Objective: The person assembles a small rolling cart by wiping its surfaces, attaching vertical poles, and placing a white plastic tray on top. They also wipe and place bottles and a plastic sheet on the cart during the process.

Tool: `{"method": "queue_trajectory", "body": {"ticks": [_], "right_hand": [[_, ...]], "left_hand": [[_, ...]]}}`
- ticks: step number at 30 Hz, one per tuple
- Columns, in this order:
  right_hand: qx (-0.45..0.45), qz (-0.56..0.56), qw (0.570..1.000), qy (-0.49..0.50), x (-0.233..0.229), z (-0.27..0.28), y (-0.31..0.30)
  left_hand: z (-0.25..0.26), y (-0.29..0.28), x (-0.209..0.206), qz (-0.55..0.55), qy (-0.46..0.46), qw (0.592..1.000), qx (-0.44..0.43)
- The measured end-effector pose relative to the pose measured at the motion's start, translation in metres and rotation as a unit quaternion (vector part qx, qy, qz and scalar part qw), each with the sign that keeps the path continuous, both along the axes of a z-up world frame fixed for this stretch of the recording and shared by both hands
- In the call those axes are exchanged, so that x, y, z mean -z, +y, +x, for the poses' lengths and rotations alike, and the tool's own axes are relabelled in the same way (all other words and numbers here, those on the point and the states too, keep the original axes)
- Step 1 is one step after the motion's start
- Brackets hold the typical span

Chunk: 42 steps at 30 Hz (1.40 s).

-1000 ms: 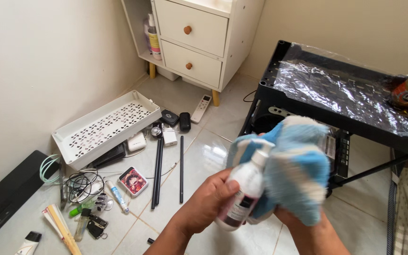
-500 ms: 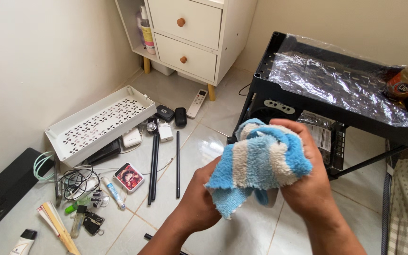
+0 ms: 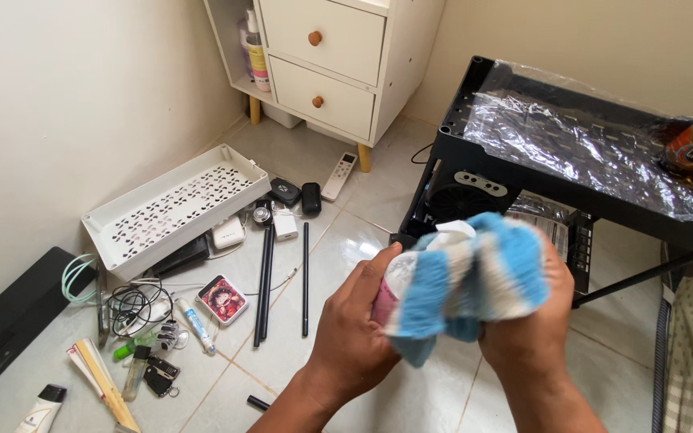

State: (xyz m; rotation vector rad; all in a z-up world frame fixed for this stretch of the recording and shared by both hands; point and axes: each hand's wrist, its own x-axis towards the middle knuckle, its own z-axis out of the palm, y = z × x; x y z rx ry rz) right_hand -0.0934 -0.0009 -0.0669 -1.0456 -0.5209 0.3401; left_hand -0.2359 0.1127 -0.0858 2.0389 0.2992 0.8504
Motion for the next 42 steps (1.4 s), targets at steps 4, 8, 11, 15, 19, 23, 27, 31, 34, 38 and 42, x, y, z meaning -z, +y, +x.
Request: {"method": "queue_trajectory", "body": {"ticks": [4,8,11,15,19,23,27,31,34,38,42], "right_hand": [[-0.052,0.056,0.994,-0.078,-0.009,0.012,-0.006],[-0.161,0.059,0.984,-0.055,-0.009,0.015,-0.006],[-0.123,0.020,0.987,0.098,0.003,0.015,-0.005],[-0.111,-0.029,0.987,0.110,0.012,0.018,-0.006],[-0.161,0.033,0.969,0.182,0.005,0.025,-0.011],[-0.219,0.069,0.963,0.143,-0.010,0.026,-0.011],[-0.196,-0.002,0.975,0.106,-0.014,0.021,-0.011],[-0.102,-0.066,0.985,0.120,-0.003,0.015,-0.007],[-0.096,-0.045,0.982,0.158,0.002,0.017,-0.007],[-0.215,0.089,0.957,0.172,-0.001,0.022,-0.014],[-0.196,0.033,0.967,0.159,0.001,0.020,-0.014]], "left_hand": [[-0.001,0.004,0.004,-0.015,0.008,1.000,0.006],[-0.003,0.007,0.010,0.073,-0.029,0.997,-0.009],[0.001,0.007,0.015,0.153,-0.049,0.986,-0.031],[0.000,0.010,0.019,0.214,-0.046,0.974,-0.062],[0.001,0.010,0.019,0.218,-0.077,0.970,-0.077],[-0.001,0.013,0.017,0.222,-0.084,0.968,-0.076],[-0.002,0.015,0.018,0.248,-0.070,0.963,-0.083],[-0.001,0.015,0.017,0.261,-0.063,0.959,-0.090],[-0.002,0.012,0.015,0.257,-0.074,0.959,-0.095],[-0.001,0.011,0.011,0.252,-0.095,0.958,-0.099],[-0.004,0.015,0.010,0.268,-0.092,0.953,-0.108]]}}
